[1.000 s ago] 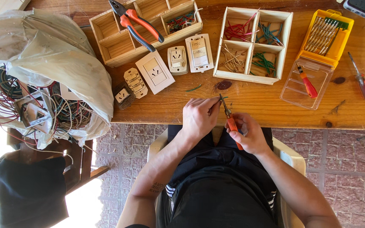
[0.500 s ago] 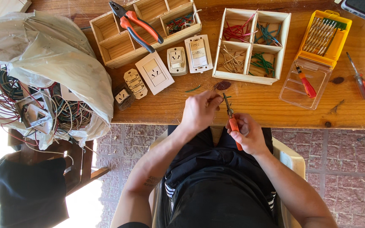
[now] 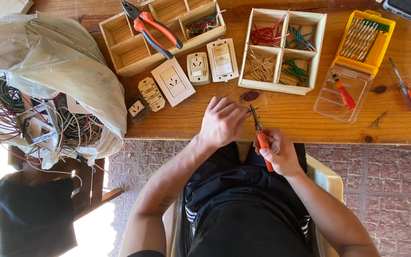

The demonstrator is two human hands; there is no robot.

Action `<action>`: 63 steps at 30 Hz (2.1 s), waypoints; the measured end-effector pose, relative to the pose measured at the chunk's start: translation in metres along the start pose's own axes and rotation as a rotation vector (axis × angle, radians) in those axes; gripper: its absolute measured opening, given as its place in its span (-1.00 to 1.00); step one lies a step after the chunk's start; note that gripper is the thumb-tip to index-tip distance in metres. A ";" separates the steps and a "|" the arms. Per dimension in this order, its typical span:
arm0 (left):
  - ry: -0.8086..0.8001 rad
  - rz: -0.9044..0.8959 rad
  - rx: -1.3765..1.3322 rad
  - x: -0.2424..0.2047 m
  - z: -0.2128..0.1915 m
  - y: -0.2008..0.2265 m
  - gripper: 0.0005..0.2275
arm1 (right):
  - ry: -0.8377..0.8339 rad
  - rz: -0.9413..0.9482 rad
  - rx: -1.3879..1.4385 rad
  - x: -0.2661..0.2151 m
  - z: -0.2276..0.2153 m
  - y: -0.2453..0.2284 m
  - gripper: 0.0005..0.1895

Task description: The person strips the insulation from green and red electrical wires using wire cutters, then places the stripped pieces into a compartmentalized wooden box. The person repeats this process for multiple wires throughout the clip.

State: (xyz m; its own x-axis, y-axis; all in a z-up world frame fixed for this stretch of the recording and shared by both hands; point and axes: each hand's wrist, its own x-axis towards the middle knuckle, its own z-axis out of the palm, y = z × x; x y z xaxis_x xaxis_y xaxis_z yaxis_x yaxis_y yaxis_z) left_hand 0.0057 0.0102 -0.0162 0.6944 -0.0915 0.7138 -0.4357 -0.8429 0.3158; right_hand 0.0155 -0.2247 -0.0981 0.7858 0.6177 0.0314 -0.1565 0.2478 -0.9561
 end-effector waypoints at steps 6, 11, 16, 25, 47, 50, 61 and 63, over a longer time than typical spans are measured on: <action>-0.271 -1.194 -1.309 -0.007 0.013 -0.001 -0.79 | 0.028 -0.007 -0.044 -0.003 -0.007 0.006 -0.35; -0.295 -0.503 -0.192 0.009 -0.006 0.015 -0.91 | 0.031 0.018 -0.013 -0.004 -0.004 0.002 -0.37; -0.080 -0.025 0.063 -0.008 0.010 -0.002 -0.93 | 0.012 0.028 -0.004 -0.003 -0.003 0.004 -0.42; -0.180 -0.428 -0.280 -0.005 0.013 0.008 -0.95 | 0.025 0.023 -0.019 -0.004 -0.003 0.000 -0.39; -0.101 -0.533 -0.205 0.003 -0.015 0.001 -0.91 | 0.012 -0.322 -1.278 0.051 -0.014 -0.054 -0.21; -0.094 -0.391 -0.129 0.007 -0.018 0.004 -0.90 | 0.007 -0.515 -1.539 0.067 -0.021 -0.033 -0.25; -0.013 -0.161 -0.113 -0.007 -0.001 0.011 -0.93 | -0.162 -0.147 -0.621 0.084 0.003 -0.087 -0.68; -0.010 -0.135 -0.096 -0.010 0.001 0.014 -0.93 | -0.142 -0.136 -0.703 0.085 0.003 -0.086 -0.86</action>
State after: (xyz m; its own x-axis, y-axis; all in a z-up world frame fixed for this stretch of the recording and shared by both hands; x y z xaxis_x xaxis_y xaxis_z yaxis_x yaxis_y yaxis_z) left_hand -0.0064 -0.0010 -0.0193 0.7555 0.0136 0.6550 -0.3904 -0.7935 0.4668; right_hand 0.0939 -0.1920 -0.0122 0.6783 0.7183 0.1549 0.3954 -0.1791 -0.9009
